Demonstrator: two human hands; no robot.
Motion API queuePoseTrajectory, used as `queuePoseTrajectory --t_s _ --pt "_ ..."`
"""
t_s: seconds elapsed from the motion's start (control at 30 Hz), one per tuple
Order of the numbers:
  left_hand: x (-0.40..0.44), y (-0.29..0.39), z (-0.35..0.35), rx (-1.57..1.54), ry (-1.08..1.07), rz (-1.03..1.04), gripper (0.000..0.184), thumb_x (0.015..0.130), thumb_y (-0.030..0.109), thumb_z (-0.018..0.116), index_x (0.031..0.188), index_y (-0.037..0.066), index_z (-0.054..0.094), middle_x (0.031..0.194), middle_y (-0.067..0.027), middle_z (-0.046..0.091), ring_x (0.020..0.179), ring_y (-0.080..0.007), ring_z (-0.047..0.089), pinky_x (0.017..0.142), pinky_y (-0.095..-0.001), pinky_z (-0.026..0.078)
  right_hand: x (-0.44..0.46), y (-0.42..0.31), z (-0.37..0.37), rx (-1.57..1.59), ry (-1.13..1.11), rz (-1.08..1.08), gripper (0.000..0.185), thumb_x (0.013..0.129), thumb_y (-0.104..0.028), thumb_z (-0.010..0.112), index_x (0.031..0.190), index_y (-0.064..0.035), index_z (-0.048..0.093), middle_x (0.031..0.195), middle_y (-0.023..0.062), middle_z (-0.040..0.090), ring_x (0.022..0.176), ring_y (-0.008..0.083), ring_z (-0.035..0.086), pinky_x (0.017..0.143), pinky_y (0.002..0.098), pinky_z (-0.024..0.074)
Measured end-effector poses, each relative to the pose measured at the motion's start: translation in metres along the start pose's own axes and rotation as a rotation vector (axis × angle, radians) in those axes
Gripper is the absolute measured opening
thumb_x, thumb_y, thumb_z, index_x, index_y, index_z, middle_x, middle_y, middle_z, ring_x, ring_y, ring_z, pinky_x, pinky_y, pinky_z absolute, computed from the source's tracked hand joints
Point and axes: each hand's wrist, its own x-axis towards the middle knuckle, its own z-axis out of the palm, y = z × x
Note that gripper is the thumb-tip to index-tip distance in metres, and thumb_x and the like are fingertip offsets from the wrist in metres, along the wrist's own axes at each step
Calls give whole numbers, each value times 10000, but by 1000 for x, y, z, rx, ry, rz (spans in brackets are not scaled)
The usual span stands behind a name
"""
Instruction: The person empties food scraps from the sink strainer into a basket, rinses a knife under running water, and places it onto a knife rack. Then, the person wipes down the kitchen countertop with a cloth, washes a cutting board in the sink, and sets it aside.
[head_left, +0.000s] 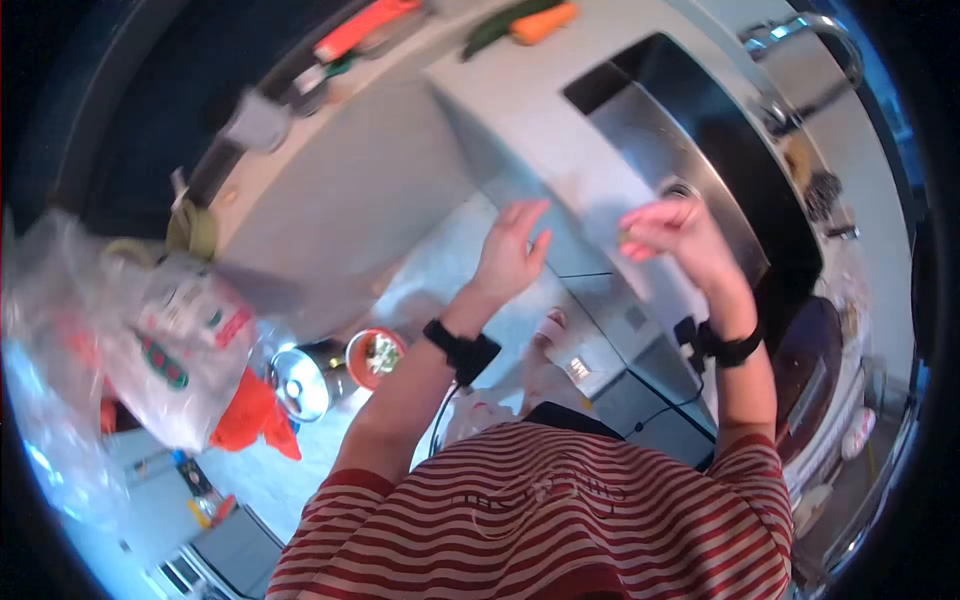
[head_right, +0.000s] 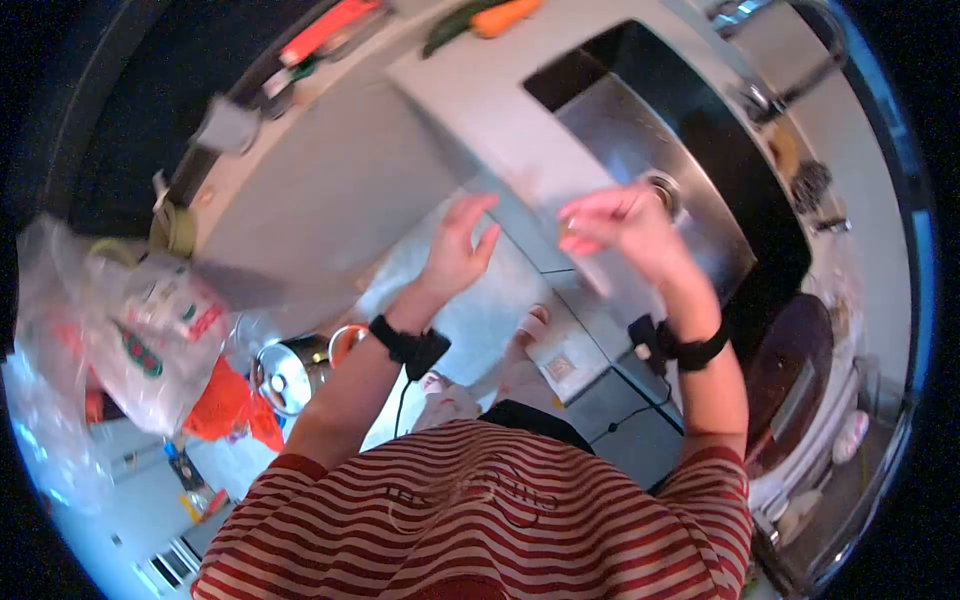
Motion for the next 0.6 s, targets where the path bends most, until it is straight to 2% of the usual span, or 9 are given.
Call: queuePoseTrajectory --t_s 0.1,0.13,0.2,0.23,0.3,0.37,0.5,0.57,0.6 --pt "-110 -32 -57 -75 -44 -308 236 739 65 600 967 14 569 884 -142 594 789 -272 594 703 -337 487 9 43 108 -79 -177 -1 129 798 -55 579 876 34 631 755 105 635 679 148 629 607 254 522" --pt "-143 -37 -76 -61 -32 -324 236 739 65 600 967 14 569 884 -142 594 789 -272 594 703 -337 487 17 62 146 -61 -246 67 127 797 -32 571 891 36 624 793 108 631 693 158 630 611 255 525" --pt "-209 -47 -110 -98 49 -577 200 733 57 624 926 15 594 806 -107 618 697 -201 617 627 -291 497 32 119 224 -5 -341 157 137 799 -16 565 914 43 612 828 111 626 717 172 630 620 258 527" --pt "-239 -55 -123 -94 52 -615 200 733 57 624 926 15 594 806 -107 618 697 -201 617 627 -291 497 41 154 261 22 -375 181 145 800 -21 566 922 46 608 824 111 626 725 177 630 626 259 527" --pt "-300 -78 -145 -80 182 -768 213 762 29 605 972 3 576 844 -49 608 733 -91 575 659 -228 481 54 211 336 135 -385 315 173 793 -74 596 916 47 609 825 110 625 743 174 626 633 267 526" --pt "-363 -106 -162 -34 341 -854 152 759 29 596 908 -1 598 767 -51 618 640 -90 570 567 -223 470 61 255 400 226 -378 449 212 796 -135 605 931 28 597 852 116 624 761 181 624 664 287 524" --pt "-452 -138 -182 169 280 -984 159 748 44 606 900 -2 605 707 -54 620 604 -102 576 558 -224 469 65 336 488 761 -338 727 311 857 -296 518 973 -8 532 884 106 597 804 198 598 746 321 496" --pt "-477 -160 -179 236 246 -935 193 746 34 598 935 -3 603 754 -77 627 628 -117 586 555 -236 476 68 372 520 869 -202 884 383 883 -362 445 998 -1 500 900 107 576 831 212 581 764 338 484" --pt "-490 -175 -173 205 233 -905 253 745 23 583 999 23 591 867 -105 609 710 -148 590 540 -251 483 71 384 530 865 -228 943 459 897 -428 366 1030 -1 470 953 114 551 854 217 563 771 355 476"
